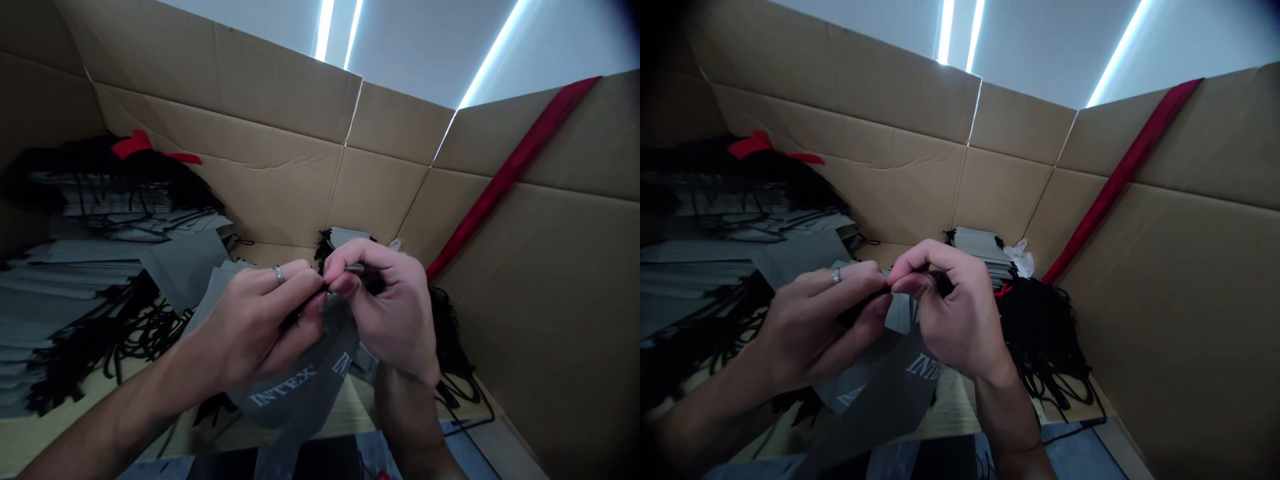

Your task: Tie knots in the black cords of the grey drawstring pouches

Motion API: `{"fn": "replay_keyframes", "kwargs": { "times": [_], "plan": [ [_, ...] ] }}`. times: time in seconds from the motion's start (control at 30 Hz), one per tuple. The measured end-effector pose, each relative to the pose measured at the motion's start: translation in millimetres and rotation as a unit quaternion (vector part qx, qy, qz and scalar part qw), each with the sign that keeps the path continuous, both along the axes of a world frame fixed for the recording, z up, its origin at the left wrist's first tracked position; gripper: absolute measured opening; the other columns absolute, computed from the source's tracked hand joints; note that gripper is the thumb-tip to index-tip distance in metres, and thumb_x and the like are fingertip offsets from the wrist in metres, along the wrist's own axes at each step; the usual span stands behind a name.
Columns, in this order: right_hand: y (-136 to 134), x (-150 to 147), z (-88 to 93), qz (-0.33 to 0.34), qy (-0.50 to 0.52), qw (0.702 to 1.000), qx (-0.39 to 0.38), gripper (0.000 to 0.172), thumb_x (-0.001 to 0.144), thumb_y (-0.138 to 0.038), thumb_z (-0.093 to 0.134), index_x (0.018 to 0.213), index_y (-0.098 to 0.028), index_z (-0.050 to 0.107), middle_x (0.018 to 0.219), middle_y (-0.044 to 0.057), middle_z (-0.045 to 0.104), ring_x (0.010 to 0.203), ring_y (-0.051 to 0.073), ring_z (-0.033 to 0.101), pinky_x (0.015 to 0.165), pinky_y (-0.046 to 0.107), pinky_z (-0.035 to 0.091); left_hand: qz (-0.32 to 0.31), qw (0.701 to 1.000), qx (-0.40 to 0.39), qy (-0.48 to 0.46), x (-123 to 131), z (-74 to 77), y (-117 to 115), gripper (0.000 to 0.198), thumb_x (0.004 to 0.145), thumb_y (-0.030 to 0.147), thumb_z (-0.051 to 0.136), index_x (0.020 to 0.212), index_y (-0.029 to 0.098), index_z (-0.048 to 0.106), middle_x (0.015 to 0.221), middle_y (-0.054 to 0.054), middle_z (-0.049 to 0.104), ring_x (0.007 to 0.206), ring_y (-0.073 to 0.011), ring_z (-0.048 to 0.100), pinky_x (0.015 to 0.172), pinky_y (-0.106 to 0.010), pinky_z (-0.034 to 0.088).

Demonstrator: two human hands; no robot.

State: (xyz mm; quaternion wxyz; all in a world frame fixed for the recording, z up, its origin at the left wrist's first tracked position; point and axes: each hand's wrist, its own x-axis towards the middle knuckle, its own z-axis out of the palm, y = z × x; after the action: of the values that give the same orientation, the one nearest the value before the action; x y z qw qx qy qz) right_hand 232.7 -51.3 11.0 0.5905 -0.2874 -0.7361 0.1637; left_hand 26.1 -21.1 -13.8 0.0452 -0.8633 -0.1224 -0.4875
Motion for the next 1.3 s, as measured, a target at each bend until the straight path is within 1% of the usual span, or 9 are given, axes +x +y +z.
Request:
{"fn": "replay_keyframes", "kwargs": {
  "times": [0.13,0.33,0.47,0.6,0.73,0.93,1.03,1.13,1.3],
  "plan": [
    [2,0,0.8,0.029,0.005,0.999,-0.012,0.021,0.098,-0.009,0.083,0.083,-0.023,0.08,0.081,0.0,0.081,0.073,0.016,0.073,0.066,0.026,0.057,-0.067,0.996,-0.059,-0.013,-4,3.3,0,0.025,0.111,0.002,0.06,0.102,0.024,0.053,0.085,0.007,0.045,0.067,-0.0099,0.036,0.059,-0.028,0.03],
    [0,5,3.3,0.039,0.04,0.997,-0.049,0.017,0.096,-0.028,0.106,0.094,-0.023,0.089,0.087,0.0,0.084,0.072,0.015,0.07,0.064,0.025,0.055,-0.104,0.982,-0.16,-0.009,-10,4.2,3,0.014,0.122,0.015,0.06,0.112,0.023,0.067,0.086,0.007,0.059,0.07,-0.0072,0.052,0.065,-0.022,0.042],
    [-3,5,6.0,0.016,0.037,0.998,-0.058,0.026,0.091,-0.037,0.112,0.092,-0.023,0.09,0.081,-0.002,0.081,0.066,0.013,0.064,0.058,0.024,0.05,-0.109,0.98,-0.166,-0.016,-10,2.1,5,0.019,0.127,0.025,0.061,0.108,0.023,0.066,0.085,0.007,0.061,0.069,-0.0079,0.052,0.064,-0.021,0.042],
    [-4,4,7.3,0.003,0.037,0.998,-0.053,0.03,0.093,-0.041,0.111,0.089,-0.022,0.087,0.078,-0.002,0.078,0.065,0.013,0.063,0.058,0.024,0.051,-0.101,0.982,-0.159,-0.032,-8,-1.5,7,0.015,0.128,0.025,0.062,0.114,0.025,0.067,0.087,0.008,0.063,0.072,-0.0065,0.055,0.067,-0.017,0.043],
    [-4,6,6.8,0.031,0.017,0.998,-0.045,0.029,0.093,-0.039,0.111,0.093,-0.022,0.087,0.082,-0.002,0.079,0.065,0.012,0.064,0.058,0.023,0.05,-0.086,0.987,-0.134,-0.032,-8,-3.8,8,0.012,0.129,0.026,0.061,0.118,0.025,0.068,0.09,0.007,0.068,0.073,-0.0066,0.059,0.068,-0.017,0.045],
    [-2,4,1.4,0.051,0.017,0.998,-0.012,0.025,0.098,-0.034,0.107,0.097,-0.023,0.085,0.087,-0.003,0.078,0.068,0.011,0.063,0.061,0.024,0.05,-0.048,0.998,-0.038,-0.032,-6,-4.6,10,0.01,0.126,0.017,0.059,0.126,0.022,0.067,0.098,0.002,0.074,0.078,-0.0103,0.066,0.067,-0.023,0.046],
    [0,2,-1.0,0.045,0.007,0.999,0.007,0.022,0.104,-0.029,0.102,0.097,-0.023,0.082,0.087,-0.004,0.075,0.069,0.01,0.06,0.06,0.024,0.047,-0.028,1.0,-0.002,-0.014,-4,-3.0,8,0.011,0.125,0.013,0.056,0.121,0.021,0.064,0.097,0.002,0.069,0.075,-0.0102,0.06,0.063,-0.024,0.042],
    [1,2,-1.2,0.038,-0.005,0.999,0.029,0.021,0.105,-0.024,0.099,0.099,-0.022,0.08,0.091,-0.003,0.074,0.077,0.012,0.063,0.067,0.024,0.05,0.03,0.999,0.043,0.009,-2,-3.5,7,0.016,0.126,0.016,0.054,0.114,0.021,0.063,0.091,0.003,0.061,0.071,-0.0125,0.052,0.062,-0.028,0.041],
    [3,4,-0.3,0.068,-0.011,0.997,0.022,0.018,0.106,-0.028,0.099,0.103,-0.023,0.082,0.099,0.0,0.078,0.085,0.014,0.072,0.069,0.025,0.057,0.081,0.99,0.116,0.0,-2,-9.2,9,0.026,0.131,0.021,0.044,0.11,0.022,0.06,0.088,0.002,0.061,0.07,-0.0152,0.053,0.063,-0.035,0.042]
  ]
}}
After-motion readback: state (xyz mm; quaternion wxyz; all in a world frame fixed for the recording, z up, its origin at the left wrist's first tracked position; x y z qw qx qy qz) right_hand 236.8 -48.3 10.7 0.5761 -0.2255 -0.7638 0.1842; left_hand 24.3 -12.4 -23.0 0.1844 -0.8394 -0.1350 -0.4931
